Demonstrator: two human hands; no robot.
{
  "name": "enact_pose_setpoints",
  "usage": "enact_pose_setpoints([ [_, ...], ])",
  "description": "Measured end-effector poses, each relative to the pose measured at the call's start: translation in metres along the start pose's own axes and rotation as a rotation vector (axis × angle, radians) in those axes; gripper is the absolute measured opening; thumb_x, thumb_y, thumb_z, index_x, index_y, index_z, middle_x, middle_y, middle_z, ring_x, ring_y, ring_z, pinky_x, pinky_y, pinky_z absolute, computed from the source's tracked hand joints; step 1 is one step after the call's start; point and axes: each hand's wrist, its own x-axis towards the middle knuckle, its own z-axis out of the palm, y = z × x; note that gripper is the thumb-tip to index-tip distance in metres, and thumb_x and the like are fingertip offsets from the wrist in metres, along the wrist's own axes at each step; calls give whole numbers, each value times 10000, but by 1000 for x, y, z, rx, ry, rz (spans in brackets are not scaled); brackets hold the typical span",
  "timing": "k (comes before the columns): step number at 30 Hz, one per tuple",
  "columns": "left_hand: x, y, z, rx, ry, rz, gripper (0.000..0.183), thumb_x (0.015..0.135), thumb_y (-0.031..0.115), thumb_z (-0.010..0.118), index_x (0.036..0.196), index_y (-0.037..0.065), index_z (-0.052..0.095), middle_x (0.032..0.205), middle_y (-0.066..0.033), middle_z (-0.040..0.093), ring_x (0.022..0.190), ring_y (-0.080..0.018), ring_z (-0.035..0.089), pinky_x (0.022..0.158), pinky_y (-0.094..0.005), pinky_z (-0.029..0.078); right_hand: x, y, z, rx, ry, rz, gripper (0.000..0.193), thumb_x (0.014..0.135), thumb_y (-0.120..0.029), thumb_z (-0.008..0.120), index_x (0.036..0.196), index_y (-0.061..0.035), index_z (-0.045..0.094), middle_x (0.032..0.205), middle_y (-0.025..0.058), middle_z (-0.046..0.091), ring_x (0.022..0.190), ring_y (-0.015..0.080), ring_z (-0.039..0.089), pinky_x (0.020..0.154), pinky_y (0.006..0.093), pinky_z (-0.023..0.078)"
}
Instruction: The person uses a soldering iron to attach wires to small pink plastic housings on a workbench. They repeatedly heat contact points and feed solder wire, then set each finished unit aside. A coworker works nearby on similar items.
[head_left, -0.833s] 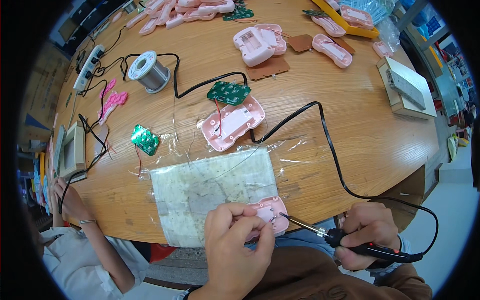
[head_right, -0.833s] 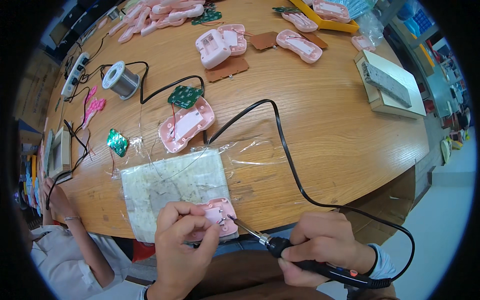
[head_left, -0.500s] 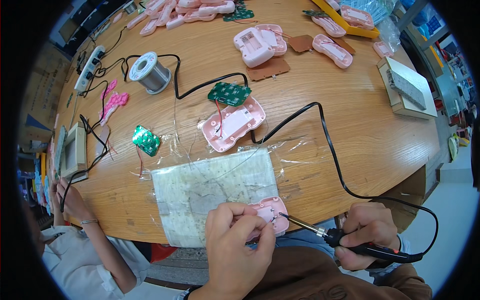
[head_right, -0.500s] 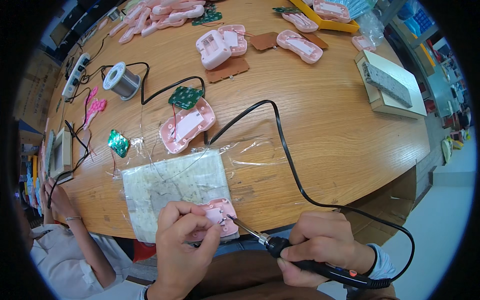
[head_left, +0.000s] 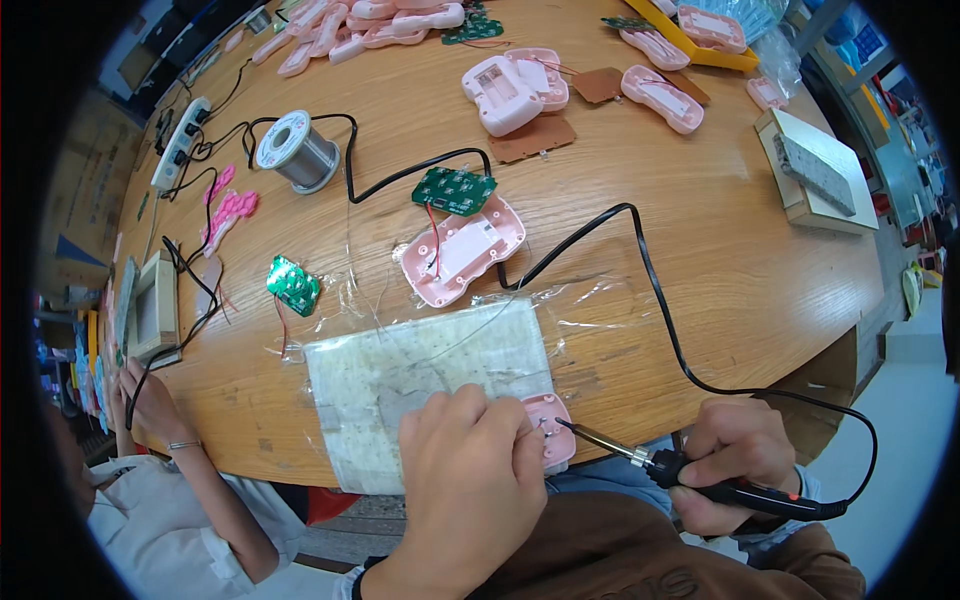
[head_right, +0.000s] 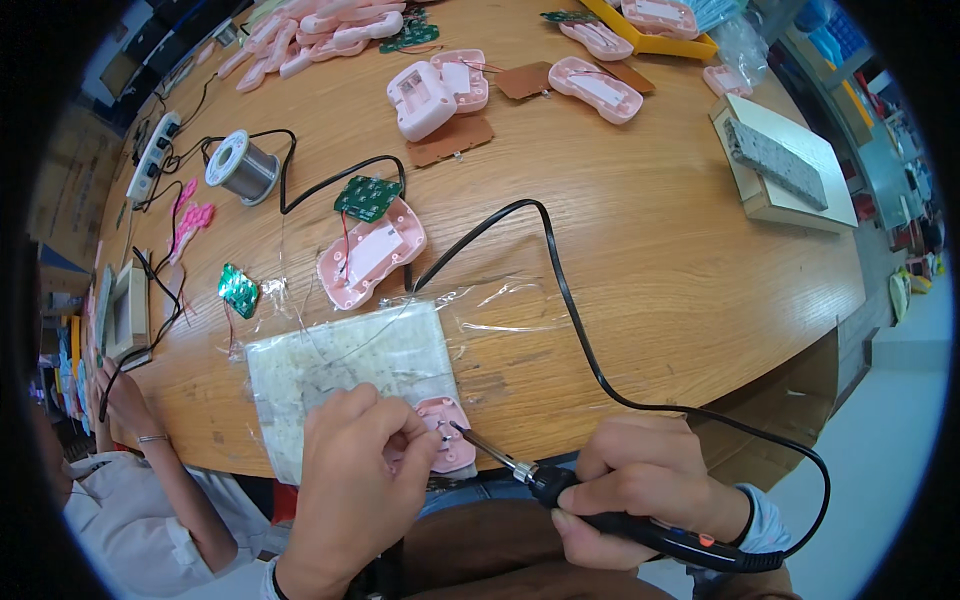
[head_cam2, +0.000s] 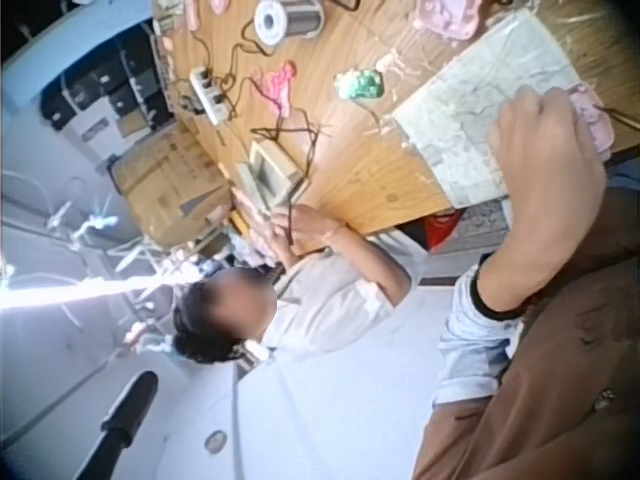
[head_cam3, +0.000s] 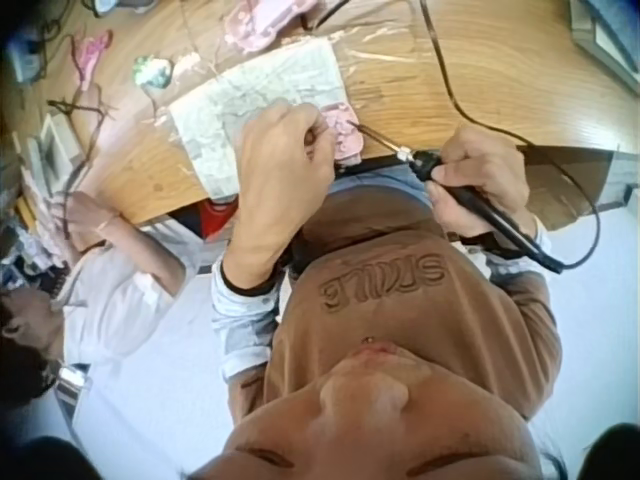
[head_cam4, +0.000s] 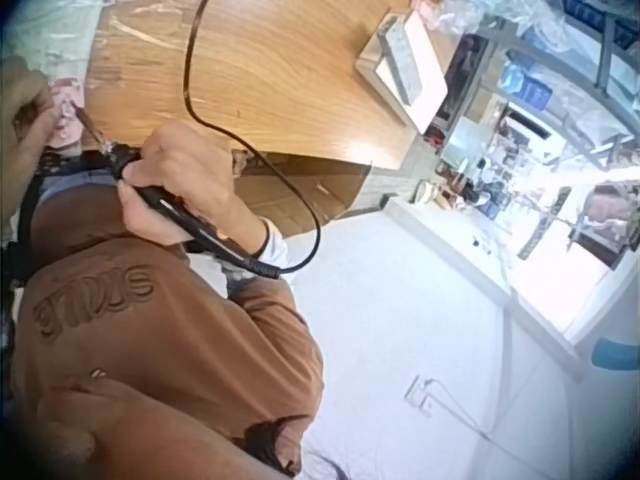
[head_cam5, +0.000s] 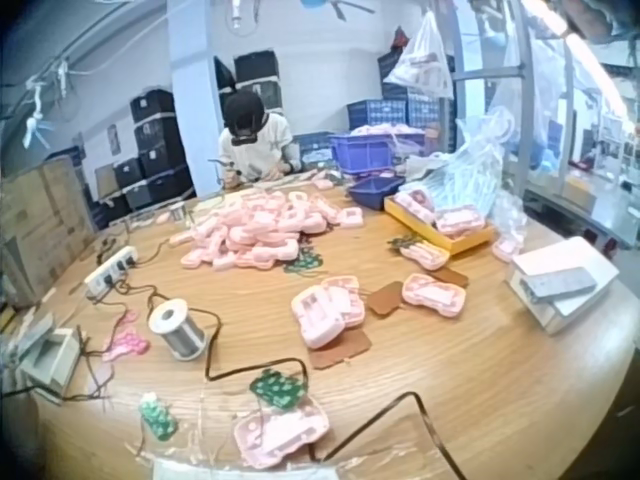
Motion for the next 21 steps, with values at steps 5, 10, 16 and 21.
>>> enact_pose_setpoints([
  [5,13,-3,-7,12,-130,75,134,739,97,714,705,65,589,721,-84,541,734,-293,537,691,-415,379,3,0,-1,3,-52,25,215,658,-41,774,802,-63,616,633,34,526,472,157,508,406,277,361],
  [10,23,-3,-12,-2,-240,32,150,739,107,723,686,43,598,694,-92,566,726,-299,553,692,-413,403,6,2,2,19,-92,44,189,662,-34,761,789,-58,623,643,35,524,480,162,511,407,281,358],
  [16,27,-3,-15,-40,-276,3,172,735,109,724,666,16,597,688,-114,576,724,-315,560,674,-422,430,6,4,-3,81,29,34,178,650,-14,748,773,-50,624,621,43,525,472,172,504,408,276,353],
  [21,28,-2,-15,-47,-285,-8,166,737,110,724,674,12,606,693,-122,577,730,-316,563,676,-415,441,3,2,-5,40,-7,62,190,659,-23,757,780,-51,614,614,43,521,466,170,498,409,283,346],
])
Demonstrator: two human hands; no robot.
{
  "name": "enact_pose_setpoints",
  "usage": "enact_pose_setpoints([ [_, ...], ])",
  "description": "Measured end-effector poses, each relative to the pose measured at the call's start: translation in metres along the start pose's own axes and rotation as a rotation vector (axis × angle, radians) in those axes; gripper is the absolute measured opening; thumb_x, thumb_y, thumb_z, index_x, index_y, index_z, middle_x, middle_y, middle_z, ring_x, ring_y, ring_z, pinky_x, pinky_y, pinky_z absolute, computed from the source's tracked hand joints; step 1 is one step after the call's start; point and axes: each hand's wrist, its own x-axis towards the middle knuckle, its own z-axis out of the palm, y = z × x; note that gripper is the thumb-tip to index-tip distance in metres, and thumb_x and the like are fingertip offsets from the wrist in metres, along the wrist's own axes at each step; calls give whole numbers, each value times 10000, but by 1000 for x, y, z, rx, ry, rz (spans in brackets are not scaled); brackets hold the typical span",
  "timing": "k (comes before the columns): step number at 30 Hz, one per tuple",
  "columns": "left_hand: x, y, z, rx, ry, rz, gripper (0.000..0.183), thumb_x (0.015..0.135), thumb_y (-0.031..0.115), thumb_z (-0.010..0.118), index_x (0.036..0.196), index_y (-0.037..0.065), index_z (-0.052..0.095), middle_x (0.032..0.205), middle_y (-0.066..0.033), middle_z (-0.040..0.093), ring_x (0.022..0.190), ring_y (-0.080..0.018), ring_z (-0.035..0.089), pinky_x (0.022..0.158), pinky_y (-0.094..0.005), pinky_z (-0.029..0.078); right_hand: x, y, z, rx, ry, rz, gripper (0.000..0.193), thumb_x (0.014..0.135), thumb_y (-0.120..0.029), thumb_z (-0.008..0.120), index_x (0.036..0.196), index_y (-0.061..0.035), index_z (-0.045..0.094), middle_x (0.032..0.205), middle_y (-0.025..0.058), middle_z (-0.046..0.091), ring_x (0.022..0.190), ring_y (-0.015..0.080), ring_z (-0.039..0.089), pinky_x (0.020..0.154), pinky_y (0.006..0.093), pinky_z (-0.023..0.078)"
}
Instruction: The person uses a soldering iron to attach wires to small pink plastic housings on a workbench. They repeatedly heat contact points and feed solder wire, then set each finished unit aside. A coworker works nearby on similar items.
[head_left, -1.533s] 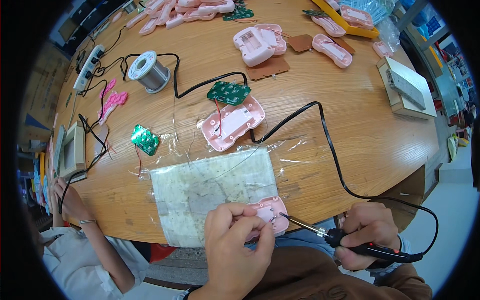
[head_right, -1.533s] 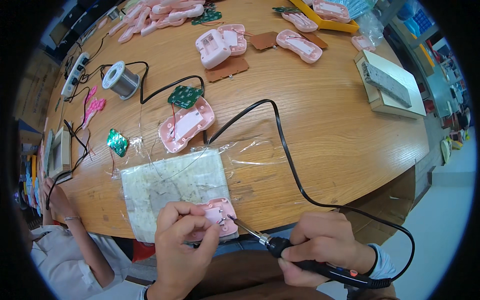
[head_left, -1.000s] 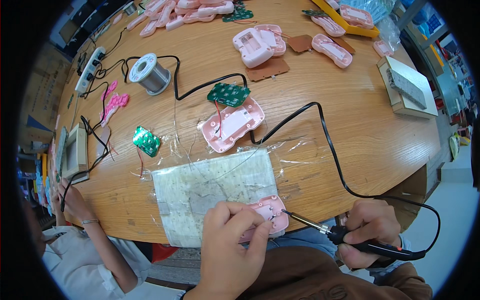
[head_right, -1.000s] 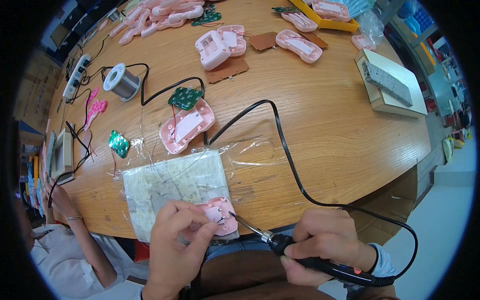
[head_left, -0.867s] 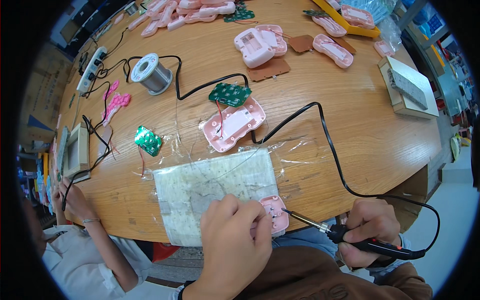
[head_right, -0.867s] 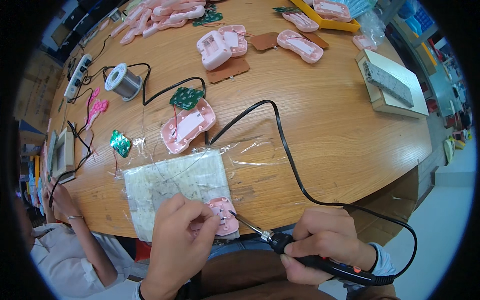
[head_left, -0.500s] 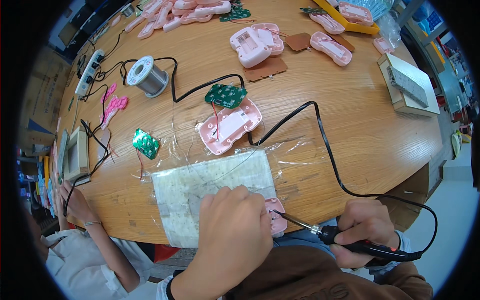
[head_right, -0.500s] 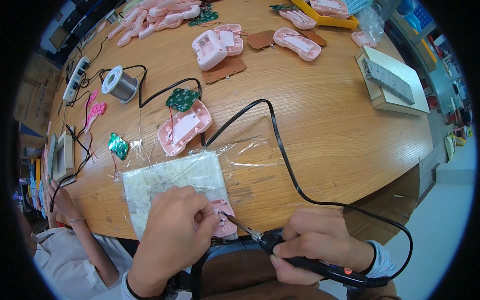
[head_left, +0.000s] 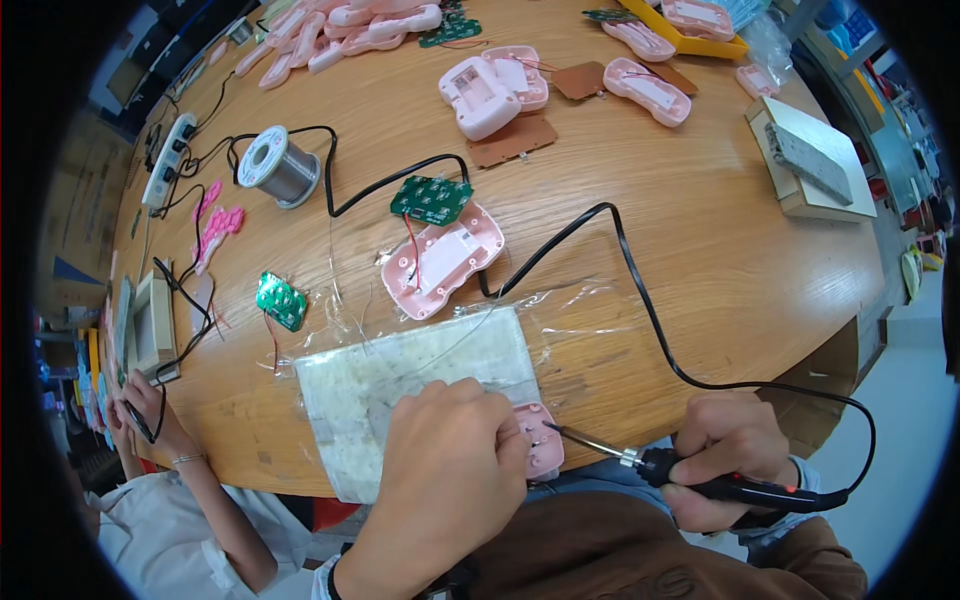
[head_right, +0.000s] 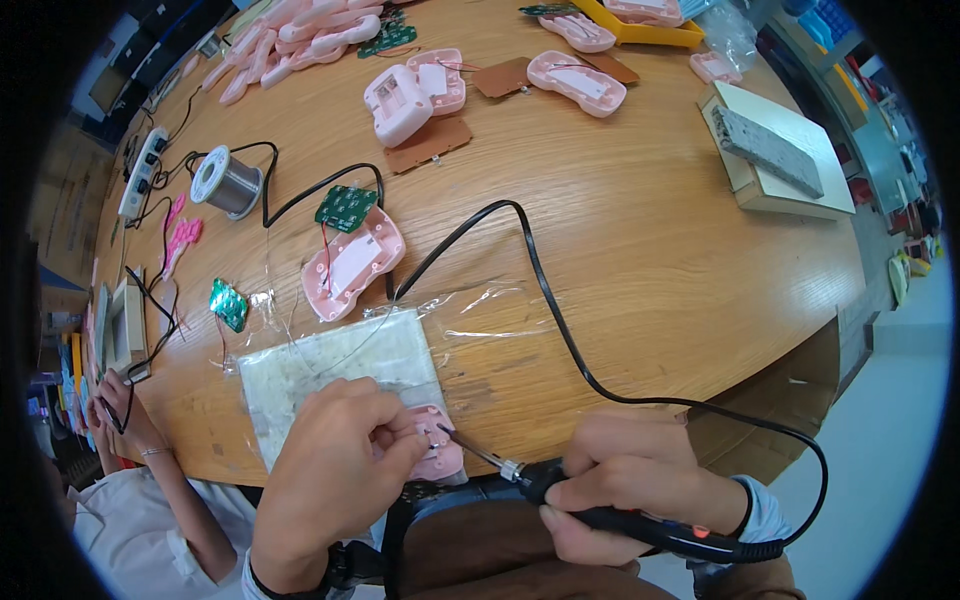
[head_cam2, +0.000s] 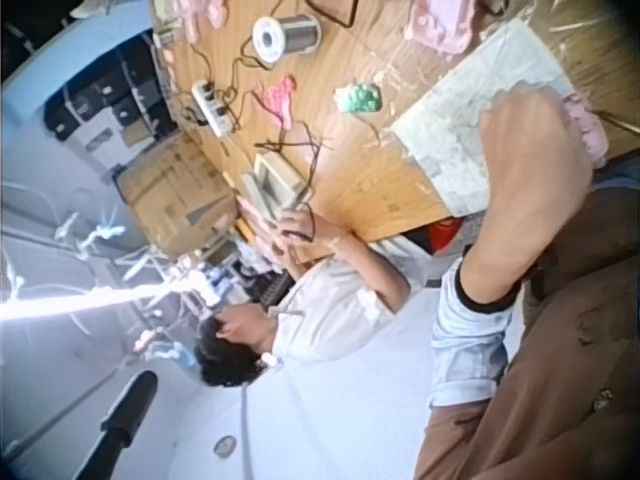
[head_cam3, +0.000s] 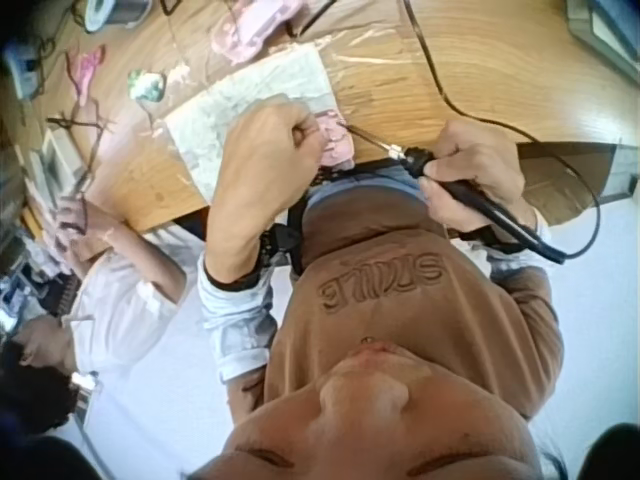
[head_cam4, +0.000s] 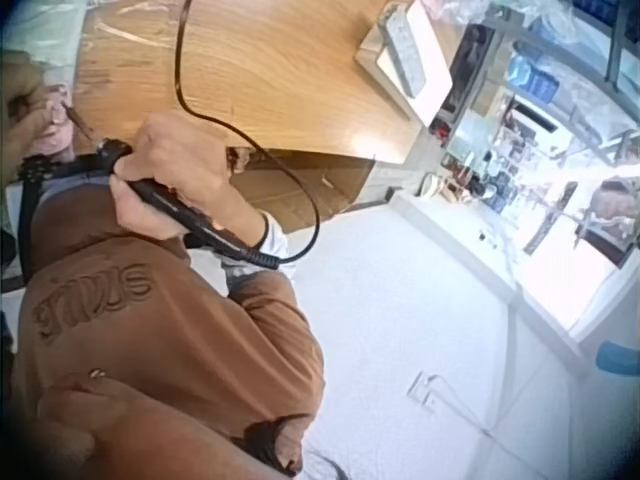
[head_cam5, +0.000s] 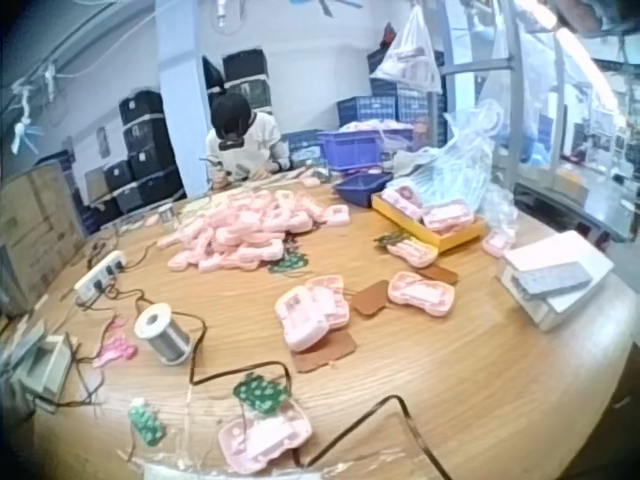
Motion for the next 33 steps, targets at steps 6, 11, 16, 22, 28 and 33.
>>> enact_pose_setpoints([
  [6,0,1,-2,0,-35,-26,169,744,117,729,688,3,618,698,-127,574,731,-307,560,681,-404,443,2,2,7,18,-51,10,189,664,-20,746,774,-55,596,640,40,495,482,180,493,419,298,354],
  [11,1,1,-2,-18,-50,-33,168,743,115,728,689,-1,619,698,-130,568,737,-309,559,681,-400,445,5,1,3,-23,-112,-23,179,659,-14,732,773,-56,599,650,39,481,484,184,490,422,299,357],
  [16,1,1,-3,-20,-48,-32,171,740,113,726,685,-5,614,699,-133,569,736,-312,559,680,-398,446,6,0,3,-13,-78,-37,189,649,-12,734,783,-62,611,642,39,475,482,183,489,419,294,347],
  [22,1,1,-3,-19,-49,-33,169,735,106,722,684,-9,609,700,-135,571,730,-312,558,679,-399,448,4,-4,-7,-26,54,-15,224,643,-20,756,793,-74,598,615,33,499,477,174,503,420,283,352],
  [28,0,-1,-2,-27,-38,-26,164,728,103,721,685,-13,613,699,-142,575,724,-312,563,674,-398,449,-4,0,-3,-58,147,1,237,636,-35,762,789,-81,588,607,23,525,476,165,514,429,277,359],
  [33,0,0,-2,-14,-30,-24,164,723,109,721,688,-20,625,700,-153,582,710,-321,572,663,-403,454,-9,1,-3,-61,159,-11,236,633,-31,757,783,-83,583,607,23,538,468,160,515,428,274,360],
])
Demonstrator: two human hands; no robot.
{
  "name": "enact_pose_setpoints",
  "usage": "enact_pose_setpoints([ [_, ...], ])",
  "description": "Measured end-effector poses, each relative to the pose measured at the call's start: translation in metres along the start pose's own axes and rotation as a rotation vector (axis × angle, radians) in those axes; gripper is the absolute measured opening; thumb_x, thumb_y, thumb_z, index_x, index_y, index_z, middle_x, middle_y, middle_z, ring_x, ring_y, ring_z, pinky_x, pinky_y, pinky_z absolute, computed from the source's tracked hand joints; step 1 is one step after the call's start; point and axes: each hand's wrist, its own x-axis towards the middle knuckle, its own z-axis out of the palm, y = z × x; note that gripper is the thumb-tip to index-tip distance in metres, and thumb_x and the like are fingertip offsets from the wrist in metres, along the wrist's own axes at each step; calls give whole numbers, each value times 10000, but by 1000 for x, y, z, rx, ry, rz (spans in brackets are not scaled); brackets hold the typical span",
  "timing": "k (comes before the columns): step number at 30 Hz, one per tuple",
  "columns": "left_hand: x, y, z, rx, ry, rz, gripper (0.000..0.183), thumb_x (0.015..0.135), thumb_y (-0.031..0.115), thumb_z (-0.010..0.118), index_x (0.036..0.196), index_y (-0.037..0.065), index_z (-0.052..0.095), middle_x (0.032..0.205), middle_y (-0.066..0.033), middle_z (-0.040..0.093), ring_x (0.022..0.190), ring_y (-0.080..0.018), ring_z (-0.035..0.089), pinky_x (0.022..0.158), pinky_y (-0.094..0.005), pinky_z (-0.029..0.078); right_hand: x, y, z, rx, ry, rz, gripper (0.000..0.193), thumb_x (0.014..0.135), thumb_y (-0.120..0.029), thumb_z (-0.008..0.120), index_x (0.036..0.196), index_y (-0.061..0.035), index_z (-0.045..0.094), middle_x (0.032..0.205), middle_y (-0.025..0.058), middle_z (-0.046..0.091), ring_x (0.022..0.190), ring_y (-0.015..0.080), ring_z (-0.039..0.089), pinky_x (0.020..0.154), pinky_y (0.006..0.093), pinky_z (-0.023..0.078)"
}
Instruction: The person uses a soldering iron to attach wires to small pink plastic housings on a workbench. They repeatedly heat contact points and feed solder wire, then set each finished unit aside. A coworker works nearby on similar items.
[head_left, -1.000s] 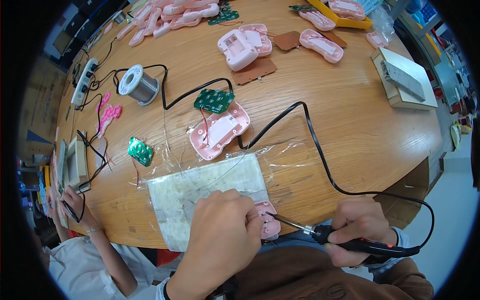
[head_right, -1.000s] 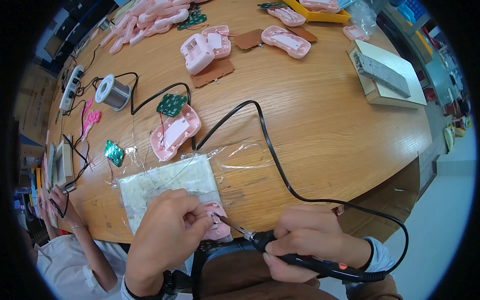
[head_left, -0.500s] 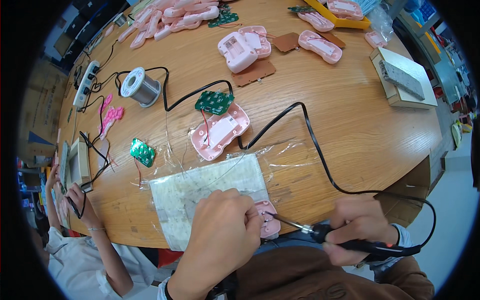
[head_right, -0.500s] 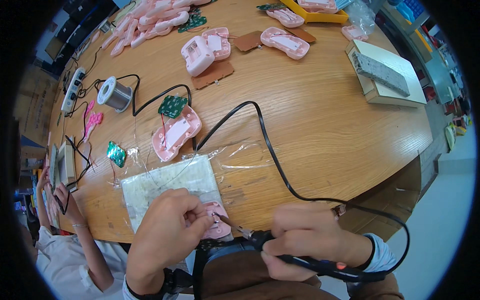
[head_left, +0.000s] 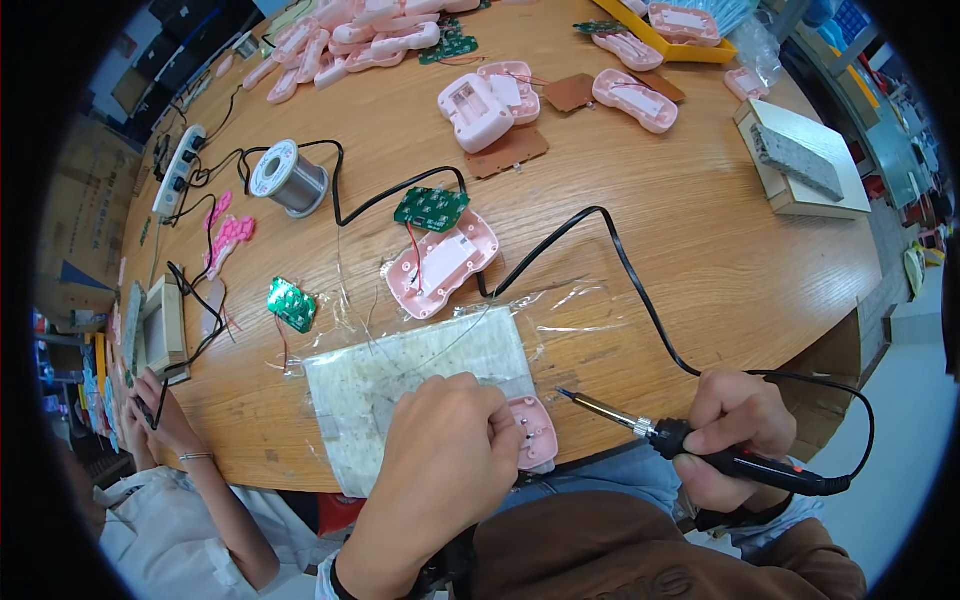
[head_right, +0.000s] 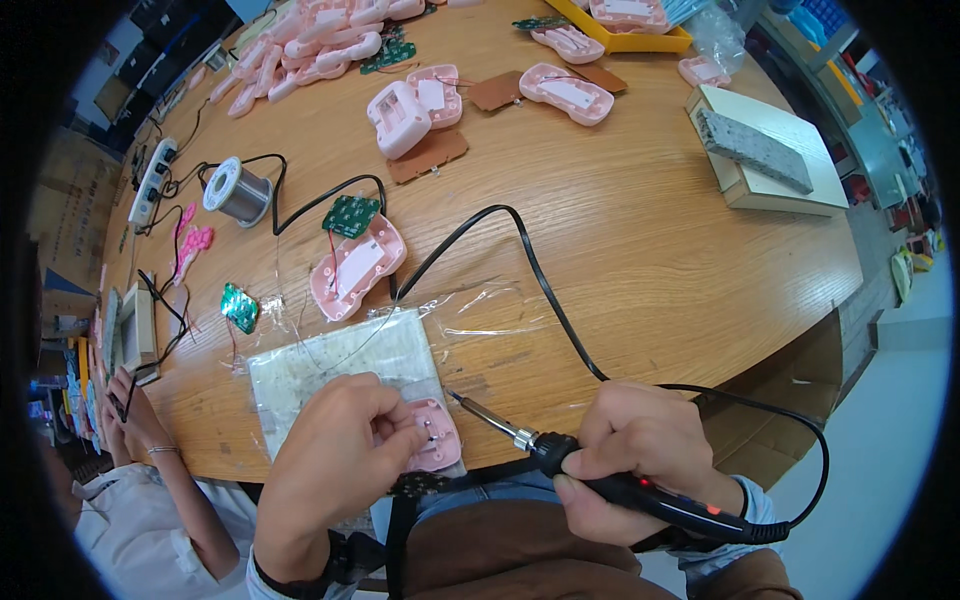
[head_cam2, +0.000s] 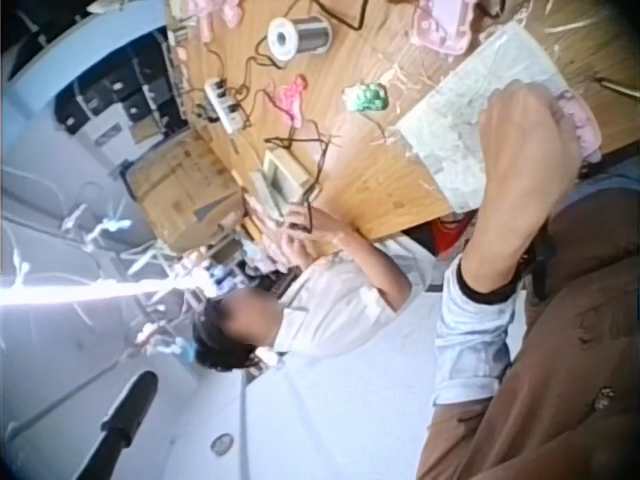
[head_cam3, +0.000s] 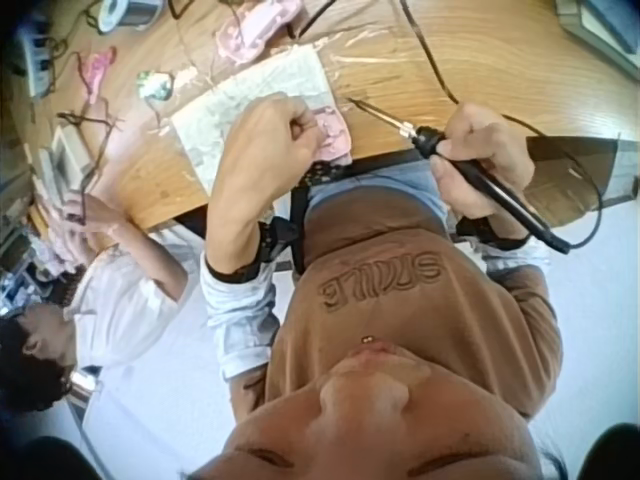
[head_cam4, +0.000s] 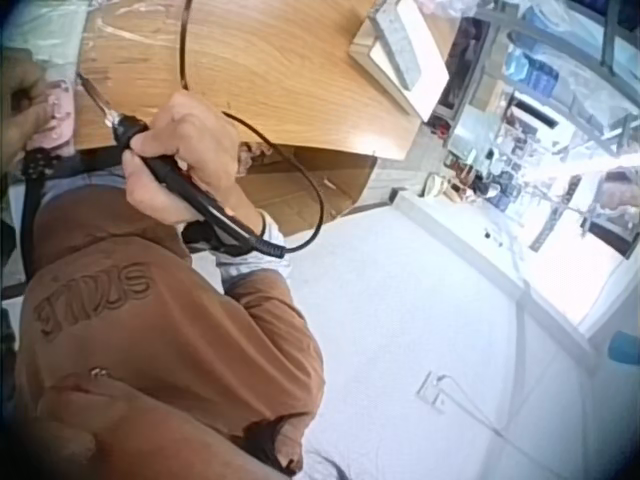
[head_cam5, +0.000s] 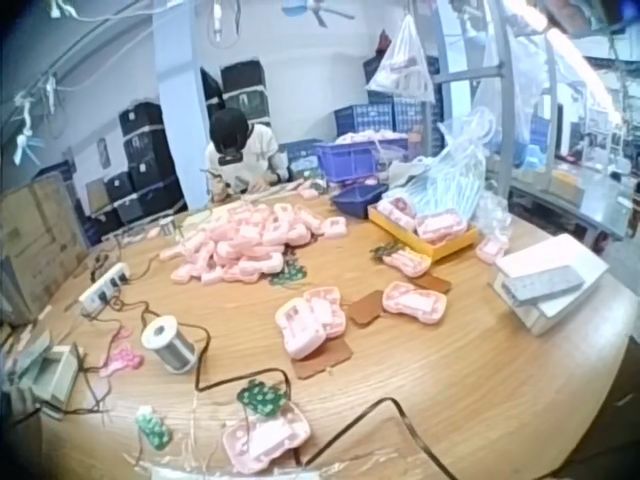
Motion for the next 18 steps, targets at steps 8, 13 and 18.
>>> enact_pose_setpoints([
  [8,1,0,-3,11,-33,-33,181,727,124,723,691,-36,648,687,-174,606,648,-305,602,616,-394,472,-5,-1,1,28,46,-29,227,631,-30,748,777,-68,579,602,39,548,465,149,516,418,259,349],
  [13,2,1,-3,-5,-40,-41,193,727,132,731,684,-39,653,658,-170,606,617,-293,603,599,-386,475,-9,0,1,11,50,-51,220,635,-39,747,785,-66,588,604,43,549,462,146,518,415,255,345],
  [18,1,-1,-3,-17,-29,-27,196,728,135,738,696,-42,662,655,-169,607,607,-294,604,591,-382,475,-12,0,2,9,57,-55,217,647,-46,746,802,-61,594,618,56,554,463,145,518,416,251,345],
])
